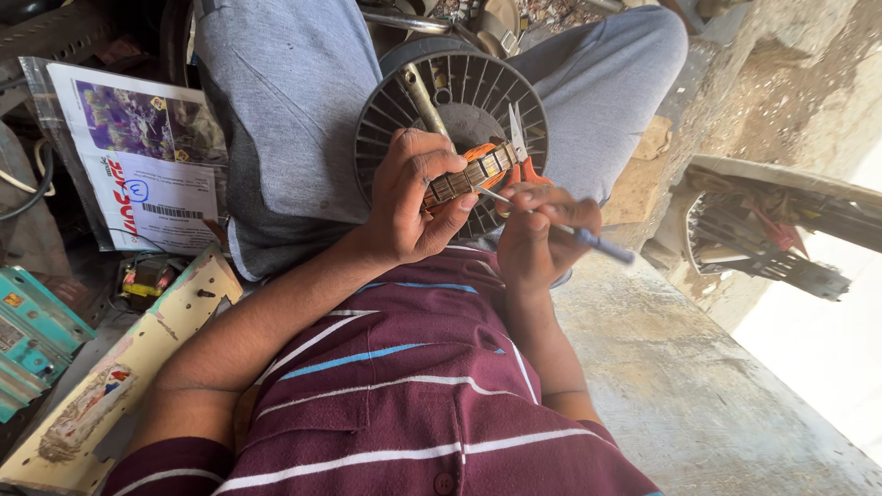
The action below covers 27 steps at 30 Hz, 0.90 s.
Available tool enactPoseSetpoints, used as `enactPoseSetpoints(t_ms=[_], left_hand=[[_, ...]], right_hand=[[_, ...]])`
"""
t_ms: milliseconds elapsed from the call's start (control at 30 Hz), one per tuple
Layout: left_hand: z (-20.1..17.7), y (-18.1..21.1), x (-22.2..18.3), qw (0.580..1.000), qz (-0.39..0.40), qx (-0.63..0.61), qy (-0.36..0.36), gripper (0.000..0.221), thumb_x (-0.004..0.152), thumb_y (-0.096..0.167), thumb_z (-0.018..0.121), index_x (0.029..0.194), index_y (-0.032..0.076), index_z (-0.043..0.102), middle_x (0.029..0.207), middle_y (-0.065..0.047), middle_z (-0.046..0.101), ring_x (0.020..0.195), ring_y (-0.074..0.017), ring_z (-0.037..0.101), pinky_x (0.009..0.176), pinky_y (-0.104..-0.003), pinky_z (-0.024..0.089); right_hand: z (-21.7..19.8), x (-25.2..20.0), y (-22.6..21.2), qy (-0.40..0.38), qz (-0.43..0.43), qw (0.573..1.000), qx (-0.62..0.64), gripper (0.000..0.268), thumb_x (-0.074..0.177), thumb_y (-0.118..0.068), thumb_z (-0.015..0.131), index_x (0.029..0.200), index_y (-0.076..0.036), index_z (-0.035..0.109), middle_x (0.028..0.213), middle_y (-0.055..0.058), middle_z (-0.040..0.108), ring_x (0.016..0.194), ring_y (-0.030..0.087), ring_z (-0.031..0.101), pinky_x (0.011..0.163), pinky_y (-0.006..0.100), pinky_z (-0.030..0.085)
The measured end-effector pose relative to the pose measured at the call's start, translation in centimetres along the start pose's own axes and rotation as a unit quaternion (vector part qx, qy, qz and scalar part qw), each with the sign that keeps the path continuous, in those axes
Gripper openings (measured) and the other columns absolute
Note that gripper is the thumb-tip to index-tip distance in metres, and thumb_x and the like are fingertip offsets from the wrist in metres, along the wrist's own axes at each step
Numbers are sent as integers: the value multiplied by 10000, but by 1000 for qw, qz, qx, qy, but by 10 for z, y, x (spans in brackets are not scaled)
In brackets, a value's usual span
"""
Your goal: The person is repairing an electrical motor component. They use a screwdriver to adjust the copper windings on the motor stator while holding it with their left hand.
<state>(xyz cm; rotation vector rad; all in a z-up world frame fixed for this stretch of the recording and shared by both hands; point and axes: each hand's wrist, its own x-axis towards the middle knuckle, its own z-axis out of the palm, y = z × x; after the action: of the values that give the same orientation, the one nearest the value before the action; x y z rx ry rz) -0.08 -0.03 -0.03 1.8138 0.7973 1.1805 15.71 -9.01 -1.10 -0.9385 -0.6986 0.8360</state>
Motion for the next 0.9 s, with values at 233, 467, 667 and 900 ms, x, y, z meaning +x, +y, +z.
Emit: enactPoseSetpoints(t_ms=[233,467,667,900], left_hand=[[0,1,0,999,-20,-24,-9,308,1028,188,686,1228,16,528,1177,-164,539,1020,-255,582,889,-379,515],[-2,3,0,999,-36,-29,-26,311,1038,188,682,1237,13,521,1185,-166,538,1029,-252,591,872,-356,521],[0,0,-4,999,-33,-16,-29,322,1055,209,679,1255,21,509,1216,-159,523,1082,-247,581,903,-348,521],[3,0,-5,999,-35,-1,-23,333,1046,245,657,1260,39,504,1205,-136,517,1092,-221,570,918,-335,512]], right_hand=[[13,-14,0,17,-81,990,-117,178,1041,-142,676,1069,-63,519,1032,153,710,962,286,736,716,395,630],[15,-4,-20,16,54,998,-27,188,1057,-112,684,1099,-39,515,1102,196,724,915,238,730,822,381,611],[14,41,-58,-179,14,956,-232,177,1030,-29,682,954,-3,525,1014,187,735,983,237,765,778,339,667],[8,64,-69,-303,-66,897,-316,169,998,-17,711,918,-16,562,997,172,751,978,221,754,743,364,644]])
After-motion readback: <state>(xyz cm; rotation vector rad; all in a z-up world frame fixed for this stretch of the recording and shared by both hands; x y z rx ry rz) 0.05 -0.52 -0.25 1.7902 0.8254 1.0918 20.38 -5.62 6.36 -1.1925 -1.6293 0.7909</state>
